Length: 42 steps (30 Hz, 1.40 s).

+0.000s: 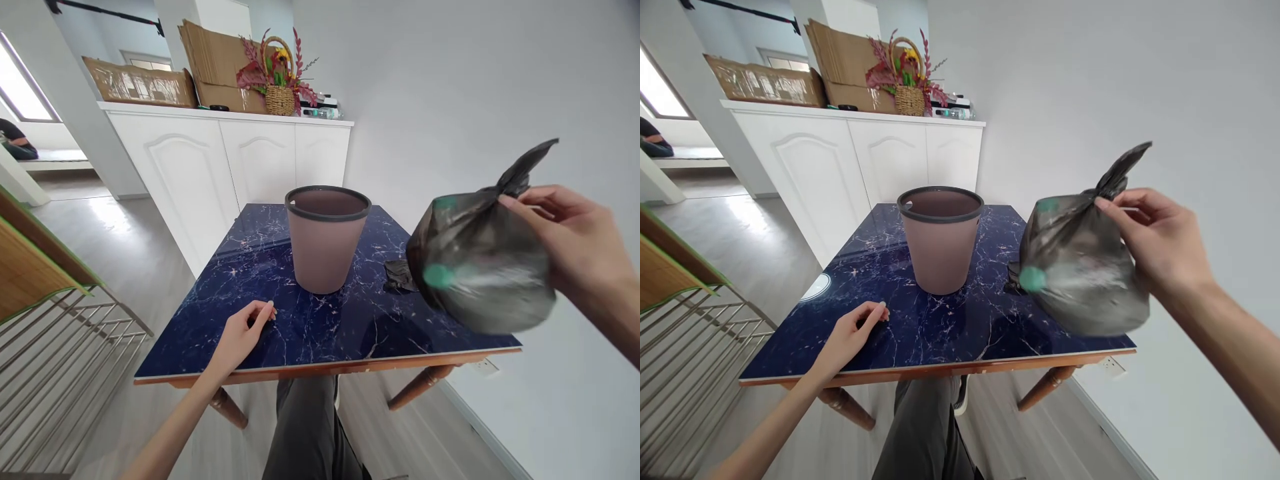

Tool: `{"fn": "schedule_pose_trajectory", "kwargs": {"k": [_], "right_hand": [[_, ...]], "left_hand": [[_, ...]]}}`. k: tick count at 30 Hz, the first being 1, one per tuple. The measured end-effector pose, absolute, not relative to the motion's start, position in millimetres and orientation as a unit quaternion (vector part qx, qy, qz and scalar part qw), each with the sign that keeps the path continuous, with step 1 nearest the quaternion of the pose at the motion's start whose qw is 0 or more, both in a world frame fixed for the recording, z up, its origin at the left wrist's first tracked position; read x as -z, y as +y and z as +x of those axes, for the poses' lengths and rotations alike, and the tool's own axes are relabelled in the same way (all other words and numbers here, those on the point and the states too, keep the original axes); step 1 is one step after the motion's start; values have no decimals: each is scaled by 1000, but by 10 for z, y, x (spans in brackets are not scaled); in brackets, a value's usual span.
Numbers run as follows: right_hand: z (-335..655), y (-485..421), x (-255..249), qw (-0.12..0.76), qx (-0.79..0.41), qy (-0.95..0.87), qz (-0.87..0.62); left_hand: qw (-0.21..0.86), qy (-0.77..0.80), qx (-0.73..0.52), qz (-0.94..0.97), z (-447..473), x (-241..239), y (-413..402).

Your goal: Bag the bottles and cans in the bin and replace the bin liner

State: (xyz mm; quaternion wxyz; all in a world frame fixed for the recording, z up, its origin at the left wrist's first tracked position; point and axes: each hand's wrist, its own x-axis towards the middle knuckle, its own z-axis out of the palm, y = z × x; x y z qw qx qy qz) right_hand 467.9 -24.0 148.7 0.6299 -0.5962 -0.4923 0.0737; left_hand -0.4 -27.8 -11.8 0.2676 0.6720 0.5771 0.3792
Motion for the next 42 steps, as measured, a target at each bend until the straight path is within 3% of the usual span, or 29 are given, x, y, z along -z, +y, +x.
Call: {"fn": "schedule_pose_trajectory", "kwargs": {"k": [8,21,28,34,38,42], "right_hand": [[5130,1375,-1212,525,97,-548,-643],[4728,2500,-241,383,66,-623,-678],[4659,2342,-89,318,68,-719,-614],[4497,1762,-95,399,13,-707,-584],[4235,1096,25,403,-17,-735,-545],[3874,464,309,418,-146,-756,-481]], "left_hand": [[252,583,-356,686,-18,158,-307],[238,604,-345,678,-24,259,-297],[226,611,-347,674,-10,247,-272],[226,607,-349,677,-20,239,-277],[230,606,-351,676,-27,225,-288],[221,601,-358,680,-17,210,-281]]}}
